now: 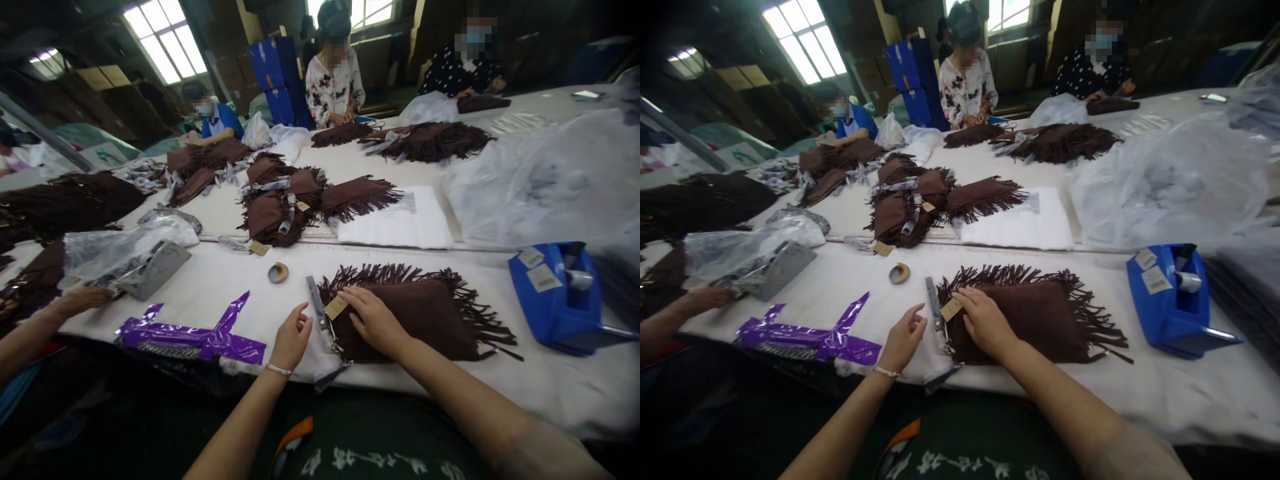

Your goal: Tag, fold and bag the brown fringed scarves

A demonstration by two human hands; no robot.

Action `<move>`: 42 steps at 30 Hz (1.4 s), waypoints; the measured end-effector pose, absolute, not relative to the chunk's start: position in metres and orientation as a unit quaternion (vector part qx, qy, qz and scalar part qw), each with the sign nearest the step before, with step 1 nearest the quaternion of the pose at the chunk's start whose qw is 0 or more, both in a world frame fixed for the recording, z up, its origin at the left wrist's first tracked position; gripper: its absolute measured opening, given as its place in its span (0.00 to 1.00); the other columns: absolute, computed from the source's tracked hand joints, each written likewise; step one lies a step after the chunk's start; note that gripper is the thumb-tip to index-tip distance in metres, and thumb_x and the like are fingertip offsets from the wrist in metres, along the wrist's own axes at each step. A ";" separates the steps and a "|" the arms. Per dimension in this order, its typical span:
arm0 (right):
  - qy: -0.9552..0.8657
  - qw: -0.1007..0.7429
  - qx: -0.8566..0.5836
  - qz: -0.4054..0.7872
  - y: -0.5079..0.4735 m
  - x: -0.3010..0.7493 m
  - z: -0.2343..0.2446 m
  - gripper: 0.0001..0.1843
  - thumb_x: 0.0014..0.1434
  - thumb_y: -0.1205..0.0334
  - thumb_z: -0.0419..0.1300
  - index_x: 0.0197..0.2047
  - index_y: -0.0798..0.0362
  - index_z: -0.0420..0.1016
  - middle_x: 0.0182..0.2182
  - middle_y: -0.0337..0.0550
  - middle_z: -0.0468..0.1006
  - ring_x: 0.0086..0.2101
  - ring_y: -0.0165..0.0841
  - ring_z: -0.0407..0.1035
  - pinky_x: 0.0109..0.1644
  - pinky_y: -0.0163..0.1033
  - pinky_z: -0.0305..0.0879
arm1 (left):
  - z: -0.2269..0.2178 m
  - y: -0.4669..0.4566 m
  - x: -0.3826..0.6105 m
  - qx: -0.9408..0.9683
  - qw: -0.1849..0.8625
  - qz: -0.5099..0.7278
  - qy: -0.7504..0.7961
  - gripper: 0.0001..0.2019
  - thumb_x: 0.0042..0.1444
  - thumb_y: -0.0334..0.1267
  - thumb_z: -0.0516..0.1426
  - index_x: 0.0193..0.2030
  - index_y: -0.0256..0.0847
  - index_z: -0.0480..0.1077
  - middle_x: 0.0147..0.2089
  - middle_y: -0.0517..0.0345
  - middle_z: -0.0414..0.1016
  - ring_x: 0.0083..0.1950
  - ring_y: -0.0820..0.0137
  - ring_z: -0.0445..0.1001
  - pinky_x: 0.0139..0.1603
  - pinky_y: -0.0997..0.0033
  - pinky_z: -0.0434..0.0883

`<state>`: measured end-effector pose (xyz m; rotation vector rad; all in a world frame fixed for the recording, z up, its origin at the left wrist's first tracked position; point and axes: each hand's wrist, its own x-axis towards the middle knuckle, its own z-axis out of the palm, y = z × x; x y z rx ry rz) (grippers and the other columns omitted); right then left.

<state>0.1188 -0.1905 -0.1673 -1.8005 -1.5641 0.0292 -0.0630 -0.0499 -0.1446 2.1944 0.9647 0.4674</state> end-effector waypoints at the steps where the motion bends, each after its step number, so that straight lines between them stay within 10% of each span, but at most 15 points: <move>1: -0.619 0.360 -0.698 0.008 -0.177 0.121 -0.166 0.24 0.57 0.76 0.50 0.57 0.53 0.64 0.56 0.44 0.65 0.57 0.39 0.55 0.61 0.49 0.55 | -0.143 -0.053 -0.059 0.844 0.345 0.179 0.369 0.19 0.55 0.40 0.54 0.54 0.41 0.65 0.33 0.60 0.72 0.28 0.73 0.69 0.35 0.73 0.67; 15: -0.415 0.577 -0.675 0.196 -0.198 0.102 -0.136 0.11 0.57 0.57 0.58 0.42 0.52 0.73 0.32 0.40 0.75 0.31 0.33 0.69 0.37 0.38 0.67 | -0.163 -0.143 -0.090 0.829 0.432 -0.035 0.353 0.16 0.58 0.48 0.50 0.32 0.38 0.70 0.24 0.60 0.70 0.23 0.74 0.65 0.25 0.76 0.60; 27: -0.273 0.680 -0.578 0.358 -0.196 0.109 -0.157 0.21 0.55 0.54 0.58 0.51 0.53 0.68 0.27 0.38 0.72 0.24 0.28 0.66 0.23 0.30 0.64 | -0.186 -0.158 -0.073 0.657 0.687 -0.078 0.299 0.25 0.55 0.49 0.52 0.55 0.33 0.65 0.20 0.63 0.69 0.11 0.82 0.53 0.11 0.81 0.46; 42: -0.253 0.663 -0.632 0.313 -0.211 0.109 -0.162 0.25 0.56 0.49 0.57 0.54 0.52 0.67 0.20 0.34 0.67 0.20 0.27 0.61 0.23 0.31 0.59 | -0.135 -0.091 -0.058 0.930 0.278 0.085 0.225 0.08 0.53 0.34 0.56 0.40 0.43 0.72 0.30 0.61 0.71 0.31 0.73 0.67 0.35 0.74 0.63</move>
